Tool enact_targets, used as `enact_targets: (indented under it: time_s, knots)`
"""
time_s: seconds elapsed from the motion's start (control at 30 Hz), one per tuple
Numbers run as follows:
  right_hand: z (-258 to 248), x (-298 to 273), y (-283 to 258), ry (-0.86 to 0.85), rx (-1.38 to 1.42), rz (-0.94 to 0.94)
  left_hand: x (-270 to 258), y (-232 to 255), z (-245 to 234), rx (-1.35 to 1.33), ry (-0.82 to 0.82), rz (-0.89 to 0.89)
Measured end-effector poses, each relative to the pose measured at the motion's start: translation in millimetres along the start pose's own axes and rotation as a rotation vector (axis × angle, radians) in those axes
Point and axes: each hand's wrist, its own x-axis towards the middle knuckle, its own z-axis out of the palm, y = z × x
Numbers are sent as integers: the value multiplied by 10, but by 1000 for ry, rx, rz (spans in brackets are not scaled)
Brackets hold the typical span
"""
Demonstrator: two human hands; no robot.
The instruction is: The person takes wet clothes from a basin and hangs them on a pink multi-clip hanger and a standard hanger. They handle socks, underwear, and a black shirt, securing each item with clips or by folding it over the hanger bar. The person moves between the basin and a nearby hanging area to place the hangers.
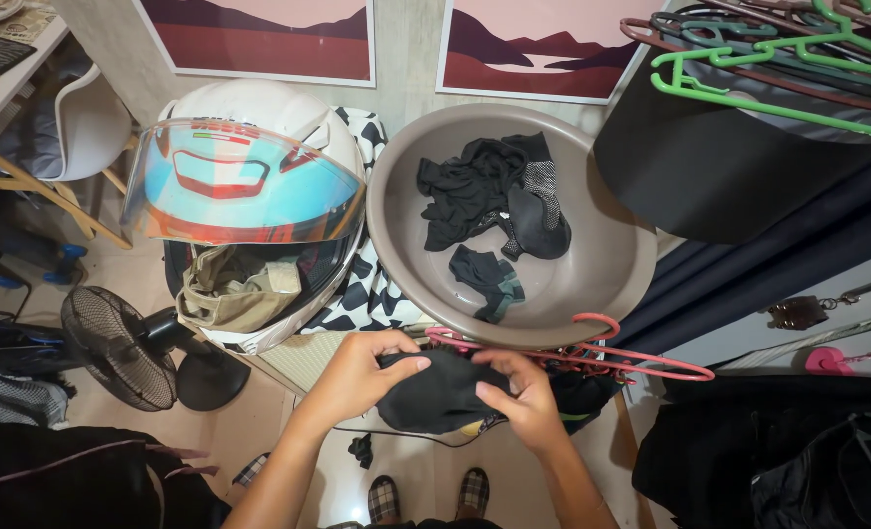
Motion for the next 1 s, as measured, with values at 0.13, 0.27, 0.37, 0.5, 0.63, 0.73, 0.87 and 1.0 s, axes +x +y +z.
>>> enact_targets:
  time_s: [0.13,0.27,0.37,0.5,0.63,0.73,0.87,1.0]
  knots:
    - [-27,37,105,194,-196,-35,8,-23,20,-102,-4,45]
    - [-7,29,-56,261,-140,-53,-9,-140,3,-143,-39,79]
    - [54,3,-227,253,-212,-108,-11,-189,25,-133,-21,39]
    - [-69,23,124,227,-73,-117,-52,-202,-7,53,-31,47]
    - [-112,-24,-58,-276,-145,168,-95,-119,-11,-40,-143,-4]
    - [90,-18,477,144,-75,241,-10,-314,179,-20,-194,120]
    - [578,26,437,491,241,295,97,-363,442,6,-226,164]
    - [854,68,447,632,584,448,144,-336,586,322,-152,270]
